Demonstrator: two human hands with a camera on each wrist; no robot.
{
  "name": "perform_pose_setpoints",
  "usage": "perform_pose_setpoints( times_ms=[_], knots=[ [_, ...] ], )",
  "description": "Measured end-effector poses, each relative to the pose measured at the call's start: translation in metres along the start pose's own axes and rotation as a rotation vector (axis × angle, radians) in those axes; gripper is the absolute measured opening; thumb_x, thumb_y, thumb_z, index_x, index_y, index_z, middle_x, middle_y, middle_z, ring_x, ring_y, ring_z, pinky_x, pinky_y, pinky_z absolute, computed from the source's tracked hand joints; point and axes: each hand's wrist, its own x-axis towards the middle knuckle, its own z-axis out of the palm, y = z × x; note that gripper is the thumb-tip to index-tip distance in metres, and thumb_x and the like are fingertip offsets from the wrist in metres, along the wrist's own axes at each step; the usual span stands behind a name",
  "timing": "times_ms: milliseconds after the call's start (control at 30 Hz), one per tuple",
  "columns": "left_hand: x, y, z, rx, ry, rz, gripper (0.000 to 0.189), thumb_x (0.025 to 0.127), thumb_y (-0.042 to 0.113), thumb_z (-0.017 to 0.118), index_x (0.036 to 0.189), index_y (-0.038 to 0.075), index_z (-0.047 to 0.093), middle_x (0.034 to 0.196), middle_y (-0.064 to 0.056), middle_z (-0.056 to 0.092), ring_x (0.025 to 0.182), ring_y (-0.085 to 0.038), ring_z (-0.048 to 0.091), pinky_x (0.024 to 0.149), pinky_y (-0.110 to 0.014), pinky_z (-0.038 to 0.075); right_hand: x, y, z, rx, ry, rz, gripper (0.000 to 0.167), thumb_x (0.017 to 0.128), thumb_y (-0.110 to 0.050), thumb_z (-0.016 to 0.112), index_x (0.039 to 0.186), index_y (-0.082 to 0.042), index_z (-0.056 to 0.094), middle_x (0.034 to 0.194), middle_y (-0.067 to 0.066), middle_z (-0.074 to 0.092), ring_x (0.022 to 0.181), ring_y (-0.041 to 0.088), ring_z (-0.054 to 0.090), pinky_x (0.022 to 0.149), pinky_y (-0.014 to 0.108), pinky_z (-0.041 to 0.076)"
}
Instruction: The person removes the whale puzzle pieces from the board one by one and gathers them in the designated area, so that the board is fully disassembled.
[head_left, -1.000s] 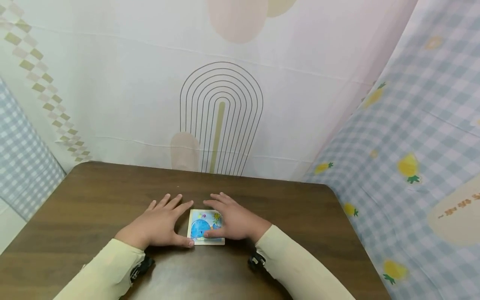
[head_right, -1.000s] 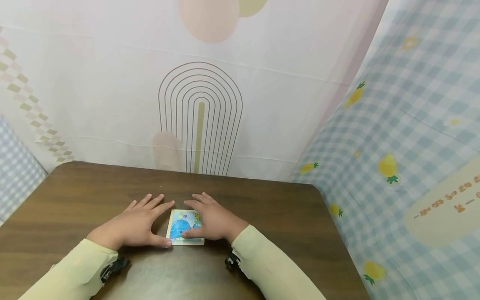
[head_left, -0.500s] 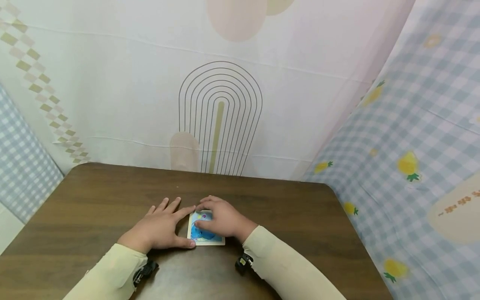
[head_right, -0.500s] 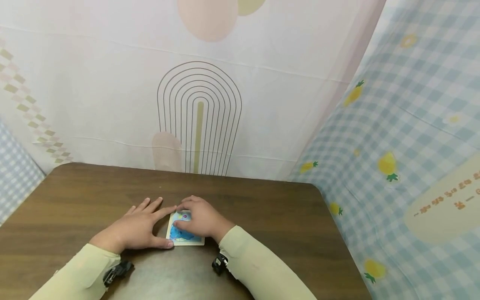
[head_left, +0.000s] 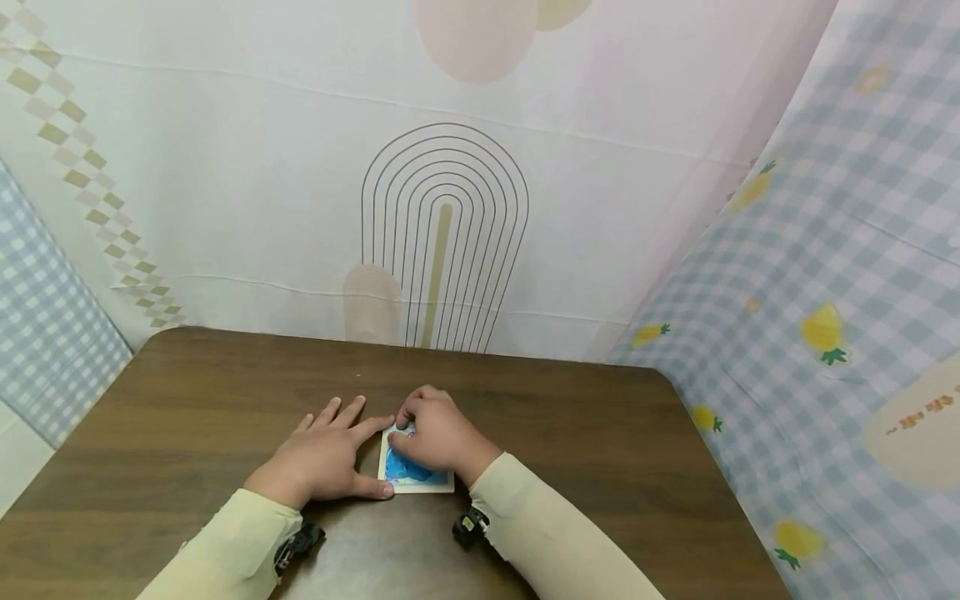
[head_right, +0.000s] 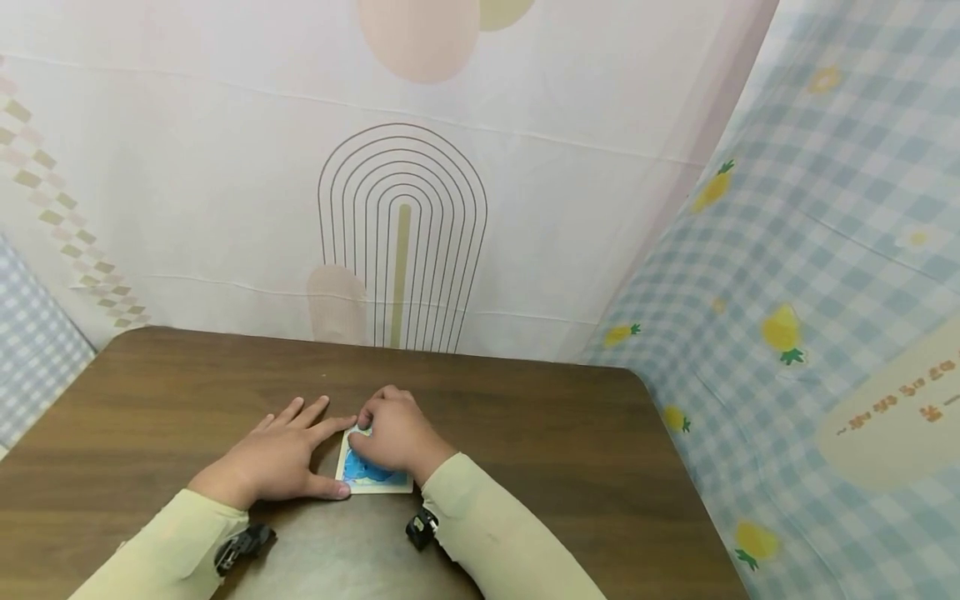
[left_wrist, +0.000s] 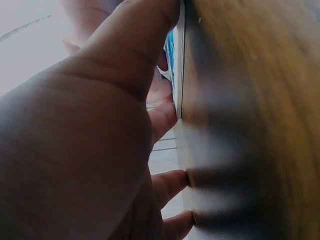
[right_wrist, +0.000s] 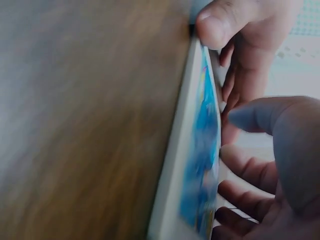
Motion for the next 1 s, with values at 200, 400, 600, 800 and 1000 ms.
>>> perform_pose_setpoints(
  times_ms=[200, 400, 600, 800, 1000],
  knots=[
    [0.001, 0.000, 0.000, -0.002, 0.000, -0.003, 0.111, 0.081, 0.087, 0.082, 0.172, 0.035, 0.048, 0.185, -0.024, 0.026, 0.169, -0.063, 0.019, 0.127, -0.086, 0.025, 0.002, -0.002, 0.005, -0.016, 0.052, 0.045, 0.014, 0.101, -0.034, 0.079, 0.090, -0.025, 0.077, 0.127, -0.001, 0.070, 0.127, 0.028, 0.062, 0.108, 0.040, 0.055],
    [0.001, 0.000, 0.000, -0.007, -0.004, -0.010, 0.111, 0.080, 0.087, 0.082, 0.173, 0.035, 0.047, 0.186, -0.024, 0.025, 0.169, -0.063, 0.018, 0.127, -0.087, 0.023, 0.000, -0.005, 0.005, 0.005, 0.070, 0.080, 0.014, 0.100, -0.035, 0.087, 0.091, -0.026, 0.080, 0.128, -0.001, 0.069, 0.123, 0.028, 0.059, 0.102, 0.041, 0.056],
    [0.001, 0.001, 0.001, -0.007, -0.008, -0.016, 0.113, 0.079, 0.088, 0.081, 0.173, 0.035, 0.048, 0.186, -0.024, 0.025, 0.169, -0.063, 0.018, 0.127, -0.087, 0.023, -0.001, -0.010, -0.004, -0.058, 0.009, 0.066, 0.014, 0.096, -0.037, 0.092, 0.097, -0.025, 0.087, 0.116, -0.006, 0.072, 0.113, 0.021, 0.061, 0.098, 0.036, 0.052],
    [0.001, 0.002, -0.001, -0.019, -0.016, -0.022, 0.112, 0.079, 0.086, 0.083, 0.172, 0.035, 0.048, 0.186, -0.023, 0.024, 0.169, -0.063, 0.016, 0.127, -0.087, 0.022, 0.000, -0.017, -0.015, 0.027, -0.165, 0.116, 0.031, 0.090, -0.029, 0.097, 0.114, -0.015, 0.082, 0.113, -0.005, 0.077, 0.087, 0.009, 0.064, 0.083, 0.027, 0.058],
    [0.002, 0.002, 0.000, -0.010, -0.011, -0.020, 0.111, 0.079, 0.086, 0.083, 0.172, 0.036, 0.049, 0.186, -0.024, 0.025, 0.169, -0.063, 0.018, 0.126, -0.087, 0.023, 0.005, -0.014, -0.018, 0.116, -0.221, 0.143, 0.034, 0.088, -0.024, 0.098, 0.111, -0.015, 0.075, 0.099, -0.006, 0.076, 0.073, 0.009, 0.062, 0.069, 0.026, 0.055]
  ],
)
